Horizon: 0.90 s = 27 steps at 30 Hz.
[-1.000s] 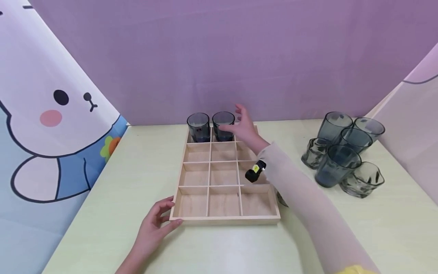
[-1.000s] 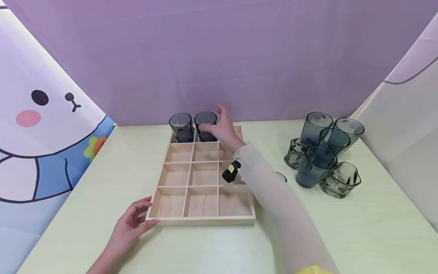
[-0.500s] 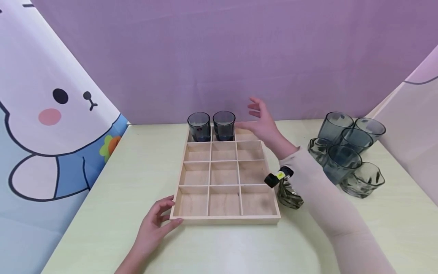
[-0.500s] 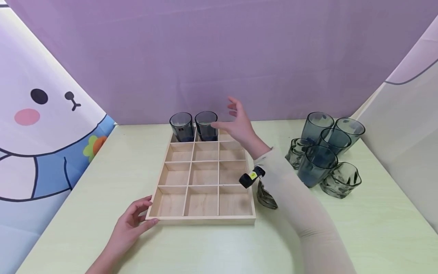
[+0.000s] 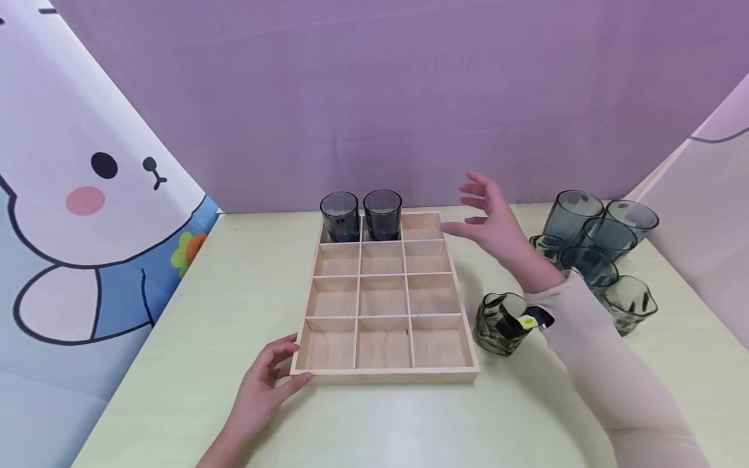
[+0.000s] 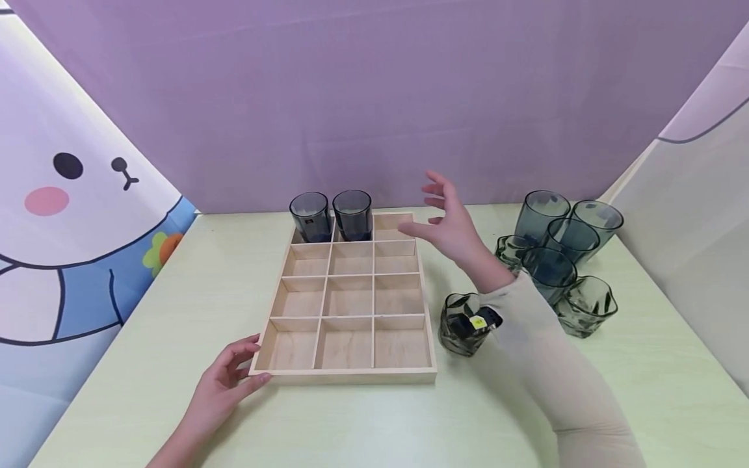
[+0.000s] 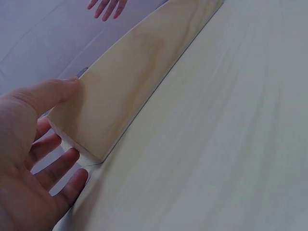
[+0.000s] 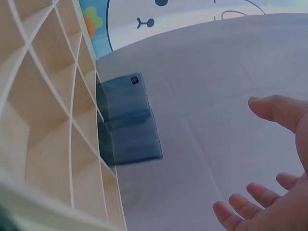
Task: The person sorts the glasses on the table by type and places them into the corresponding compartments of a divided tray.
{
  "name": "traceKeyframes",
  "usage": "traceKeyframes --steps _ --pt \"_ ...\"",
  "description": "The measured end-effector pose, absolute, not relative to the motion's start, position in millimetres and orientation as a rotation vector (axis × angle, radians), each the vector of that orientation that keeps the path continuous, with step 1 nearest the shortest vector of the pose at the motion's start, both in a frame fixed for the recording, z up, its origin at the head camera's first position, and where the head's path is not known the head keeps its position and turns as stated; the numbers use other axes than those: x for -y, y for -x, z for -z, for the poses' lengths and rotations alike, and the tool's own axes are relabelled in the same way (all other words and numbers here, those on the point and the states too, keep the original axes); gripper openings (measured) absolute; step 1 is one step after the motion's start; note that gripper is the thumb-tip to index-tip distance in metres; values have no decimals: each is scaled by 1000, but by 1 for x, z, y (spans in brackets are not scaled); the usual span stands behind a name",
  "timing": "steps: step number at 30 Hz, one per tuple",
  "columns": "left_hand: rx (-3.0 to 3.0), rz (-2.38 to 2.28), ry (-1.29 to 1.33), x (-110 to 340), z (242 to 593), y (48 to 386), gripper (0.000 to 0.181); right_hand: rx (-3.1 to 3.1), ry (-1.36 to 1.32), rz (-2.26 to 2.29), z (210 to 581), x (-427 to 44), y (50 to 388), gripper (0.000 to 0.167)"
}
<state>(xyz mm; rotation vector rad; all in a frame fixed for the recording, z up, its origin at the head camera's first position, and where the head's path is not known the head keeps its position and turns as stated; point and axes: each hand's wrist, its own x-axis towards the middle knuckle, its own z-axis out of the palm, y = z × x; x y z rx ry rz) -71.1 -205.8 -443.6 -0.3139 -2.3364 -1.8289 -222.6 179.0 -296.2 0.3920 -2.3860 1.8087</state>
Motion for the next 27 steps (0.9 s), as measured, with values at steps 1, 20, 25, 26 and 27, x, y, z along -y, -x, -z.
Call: traceKeyframes --steps 1,20,25,26,27 --pt "2335 1829 317 206 444 71 46 2389 -392 -1795 297 -183 220 95" --pt "2330 1829 307 205 444 68 46 2378 -286 -1499 317 -257 164 95" --pt "2325 1828 325 205 443 69 47 2322 -274 -1427 321 -276 151 96" --pt "2326 1827 326 205 443 69 47 2316 -265 -1415 322 -280 149 96" --pt "2326 1826 327 205 443 69 47 2316 -244 -1402 323 -285 147 96"
